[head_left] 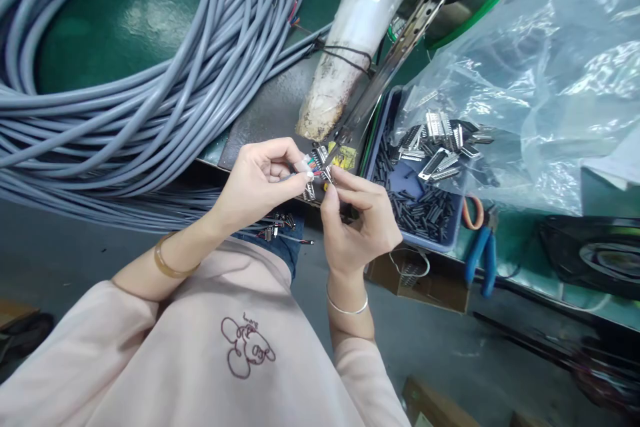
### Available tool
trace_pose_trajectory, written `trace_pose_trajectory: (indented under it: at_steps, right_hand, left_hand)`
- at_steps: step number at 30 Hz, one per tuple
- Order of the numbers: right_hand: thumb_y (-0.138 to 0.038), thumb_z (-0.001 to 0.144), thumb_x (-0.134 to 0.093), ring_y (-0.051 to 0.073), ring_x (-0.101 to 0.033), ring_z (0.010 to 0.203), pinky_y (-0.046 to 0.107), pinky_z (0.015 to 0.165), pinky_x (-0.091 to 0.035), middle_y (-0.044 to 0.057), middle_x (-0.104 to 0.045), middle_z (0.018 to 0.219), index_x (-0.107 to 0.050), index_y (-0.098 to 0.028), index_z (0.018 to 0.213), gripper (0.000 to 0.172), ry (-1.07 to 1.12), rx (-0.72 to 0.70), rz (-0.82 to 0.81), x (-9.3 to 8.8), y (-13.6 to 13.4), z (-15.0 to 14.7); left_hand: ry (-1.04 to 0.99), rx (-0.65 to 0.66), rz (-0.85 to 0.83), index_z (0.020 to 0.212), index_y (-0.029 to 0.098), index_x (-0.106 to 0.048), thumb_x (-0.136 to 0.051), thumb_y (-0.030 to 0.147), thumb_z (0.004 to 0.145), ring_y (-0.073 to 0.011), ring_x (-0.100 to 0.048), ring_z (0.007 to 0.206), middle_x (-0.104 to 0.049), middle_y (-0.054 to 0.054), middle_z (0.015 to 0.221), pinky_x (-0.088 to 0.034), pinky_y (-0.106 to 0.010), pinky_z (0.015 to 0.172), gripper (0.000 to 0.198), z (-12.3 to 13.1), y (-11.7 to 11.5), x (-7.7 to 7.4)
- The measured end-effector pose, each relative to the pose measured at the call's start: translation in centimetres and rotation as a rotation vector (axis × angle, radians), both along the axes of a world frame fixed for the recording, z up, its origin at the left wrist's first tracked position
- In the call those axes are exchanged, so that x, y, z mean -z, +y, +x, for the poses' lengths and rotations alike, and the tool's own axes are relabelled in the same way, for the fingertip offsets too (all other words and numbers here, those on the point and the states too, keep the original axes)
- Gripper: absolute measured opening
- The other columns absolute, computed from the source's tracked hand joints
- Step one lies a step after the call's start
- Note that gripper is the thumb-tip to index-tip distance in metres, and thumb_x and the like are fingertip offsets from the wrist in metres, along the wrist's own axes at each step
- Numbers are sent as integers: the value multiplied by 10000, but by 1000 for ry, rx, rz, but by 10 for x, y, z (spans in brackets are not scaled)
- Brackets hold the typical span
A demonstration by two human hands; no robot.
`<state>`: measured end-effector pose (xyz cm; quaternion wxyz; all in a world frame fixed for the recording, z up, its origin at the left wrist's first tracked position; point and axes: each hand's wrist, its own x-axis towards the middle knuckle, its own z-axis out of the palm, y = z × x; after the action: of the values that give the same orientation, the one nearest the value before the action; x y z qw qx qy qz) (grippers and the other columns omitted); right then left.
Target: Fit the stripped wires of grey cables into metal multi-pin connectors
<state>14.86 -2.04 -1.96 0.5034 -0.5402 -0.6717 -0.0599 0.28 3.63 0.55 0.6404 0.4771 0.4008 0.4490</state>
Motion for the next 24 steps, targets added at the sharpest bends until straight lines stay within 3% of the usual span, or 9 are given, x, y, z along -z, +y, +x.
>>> trace_pose_trajectory:
  at_steps: [7, 14, 24]
  right_hand:
    - [-100, 886, -705, 153, -782, 857, 274, 769, -627, 26, -810, 968, -630, -217, 914, 142, -41, -3, 13, -3, 2, 0]
    - [-88, 873, -726, 144, -778, 836, 266, 769, -630, 30, -811, 957, -641, -211, 883, 150, -68, 19, 39, -10, 4, -3]
    - [-113, 886, -711, 134, -785, 812, 220, 699, -613, 32, -817, 960, -590, -223, 827, 174, -147, 0, 39, -5, -3, -2]
  left_hand:
    - [86, -19, 50, 642, 160, -593, -714, 94, 665, -33, -477, 504, -602, 23, 622, -390, -139, 453, 141, -1, 0, 3]
    - [97, -45, 76, 640, 158, -593, -717, 99, 662, -35, -490, 522, -620, 17, 645, -407, -141, 472, 139, 0, 0, -7]
    - [62, 31, -7, 648, 149, -602, -758, 110, 661, -23, -494, 502, -660, 8, 663, -396, -125, 459, 161, -4, -1, -1]
